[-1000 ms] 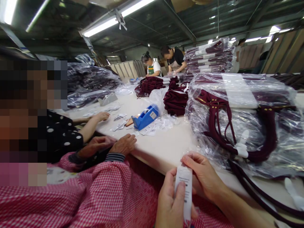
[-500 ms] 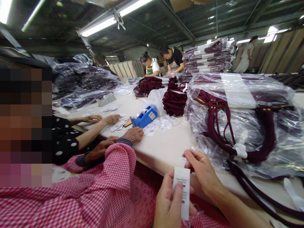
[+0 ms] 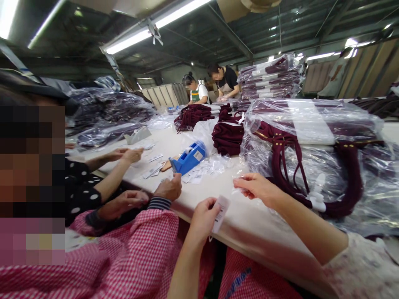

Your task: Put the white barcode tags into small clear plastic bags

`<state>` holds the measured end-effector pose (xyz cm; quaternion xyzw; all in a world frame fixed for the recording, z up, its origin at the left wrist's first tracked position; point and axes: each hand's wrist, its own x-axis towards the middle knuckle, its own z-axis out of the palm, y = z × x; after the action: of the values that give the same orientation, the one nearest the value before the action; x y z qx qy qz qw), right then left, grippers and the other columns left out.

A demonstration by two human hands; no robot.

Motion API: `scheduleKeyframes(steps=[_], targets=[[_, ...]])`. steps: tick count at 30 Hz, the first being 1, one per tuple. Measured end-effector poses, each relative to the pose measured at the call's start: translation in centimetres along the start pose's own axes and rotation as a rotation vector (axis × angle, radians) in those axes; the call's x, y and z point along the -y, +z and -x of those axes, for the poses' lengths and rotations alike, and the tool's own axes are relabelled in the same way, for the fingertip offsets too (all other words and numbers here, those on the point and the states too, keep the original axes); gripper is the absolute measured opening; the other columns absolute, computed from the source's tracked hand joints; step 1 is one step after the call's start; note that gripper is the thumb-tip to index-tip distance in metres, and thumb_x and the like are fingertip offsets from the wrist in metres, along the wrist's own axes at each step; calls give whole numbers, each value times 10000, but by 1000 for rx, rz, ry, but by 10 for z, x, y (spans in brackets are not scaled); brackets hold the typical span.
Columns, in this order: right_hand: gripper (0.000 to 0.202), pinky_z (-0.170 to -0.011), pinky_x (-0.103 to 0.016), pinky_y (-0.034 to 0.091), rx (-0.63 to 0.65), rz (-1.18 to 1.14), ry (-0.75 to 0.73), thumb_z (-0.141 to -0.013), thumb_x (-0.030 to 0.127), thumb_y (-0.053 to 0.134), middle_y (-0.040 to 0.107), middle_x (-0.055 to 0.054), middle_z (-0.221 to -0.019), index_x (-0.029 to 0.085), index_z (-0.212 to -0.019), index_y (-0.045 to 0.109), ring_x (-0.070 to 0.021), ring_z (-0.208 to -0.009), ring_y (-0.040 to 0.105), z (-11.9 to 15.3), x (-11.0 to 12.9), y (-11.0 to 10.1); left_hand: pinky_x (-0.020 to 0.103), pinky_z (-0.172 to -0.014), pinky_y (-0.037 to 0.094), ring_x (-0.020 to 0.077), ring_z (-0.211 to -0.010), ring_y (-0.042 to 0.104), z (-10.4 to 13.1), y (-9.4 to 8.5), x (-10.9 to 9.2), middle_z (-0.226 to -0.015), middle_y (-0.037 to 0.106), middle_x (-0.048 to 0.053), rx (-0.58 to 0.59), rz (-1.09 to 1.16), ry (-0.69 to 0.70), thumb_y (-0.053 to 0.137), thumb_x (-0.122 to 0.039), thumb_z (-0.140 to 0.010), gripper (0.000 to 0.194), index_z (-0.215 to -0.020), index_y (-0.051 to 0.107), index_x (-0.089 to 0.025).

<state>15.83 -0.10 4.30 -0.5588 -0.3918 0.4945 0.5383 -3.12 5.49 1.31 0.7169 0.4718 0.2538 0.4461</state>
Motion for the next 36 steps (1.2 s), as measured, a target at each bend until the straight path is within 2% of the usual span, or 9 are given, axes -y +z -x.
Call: scheduleKeyframes(steps=[4,9,15,19,23,27,31,34,36], targets=[[371,-459,-217,257,25,-33,27,-699,510,705,526,46,-536,148,-720,629,-63,-453,413,-13,-6,-5,308,-679,407,212,-666,568,-36,8,1,-574,597,10,-75,-171,63,578,-120,-654,112,-588,639,-188],[402,-451,-215,254,-24,-64,6,-721,555,669,507,52,-524,158,-709,605,-69,-451,404,-18,-17,-4,430,-941,340,311,-1102,495,-23,14,-10,-1057,627,107,-288,-267,173,575,-64,-662,338,-966,650,-191],[300,-483,-233,302,-65,-36,-122,-766,470,653,507,51,-541,180,-691,636,-96,-513,442,-5,-13,7,293,-720,461,199,-846,582,14,26,-37,-929,594,26,-325,-79,356,632,-239,-775,221,-983,559,-223],[323,-477,-238,305,10,-17,-169,-788,452,626,493,47,-522,188,-606,589,-102,-510,427,8,-10,14,277,-750,444,180,-857,559,21,29,-45,-888,562,21,-266,-96,562,631,-178,-806,54,-825,599,-216],[326,-467,-235,293,3,-66,-130,-784,472,627,487,47,-512,173,-654,615,-94,-488,416,15,-8,16,258,-740,438,157,-803,563,28,23,-50,-829,572,18,-216,-97,623,578,-160,-857,111,-785,648,-208],[352,-470,-235,294,41,-139,-58,-773,487,632,514,36,-533,167,-630,601,-89,-482,425,18,-5,16,263,-763,440,166,-824,576,35,19,-55,-842,604,20,-269,120,479,603,-194,-830,137,-705,660,-198],[280,-514,-241,340,2,-83,-152,-782,435,632,567,21,-610,177,-675,614,-115,-561,490,22,-4,19,251,-642,483,145,-739,594,39,19,-50,-868,612,4,-318,582,102,657,-308,-780,118,-812,637,-197],[237,-561,-250,364,-84,39,-272,-803,372,612,543,31,-599,185,-658,594,-124,-585,488,27,-5,22,259,-551,499,152,-682,626,42,21,-42,-860,619,12,-184,931,-160,653,-438,-775,306,-951,585,-197],[221,-572,-252,361,-89,101,-306,-812,335,596,529,37,-588,189,-647,582,-125,-584,477,31,-7,24,247,-531,492,148,-662,627,45,24,-39,-832,629,17,-105,993,-209,658,-449,-770,317,-921,601,-176]])
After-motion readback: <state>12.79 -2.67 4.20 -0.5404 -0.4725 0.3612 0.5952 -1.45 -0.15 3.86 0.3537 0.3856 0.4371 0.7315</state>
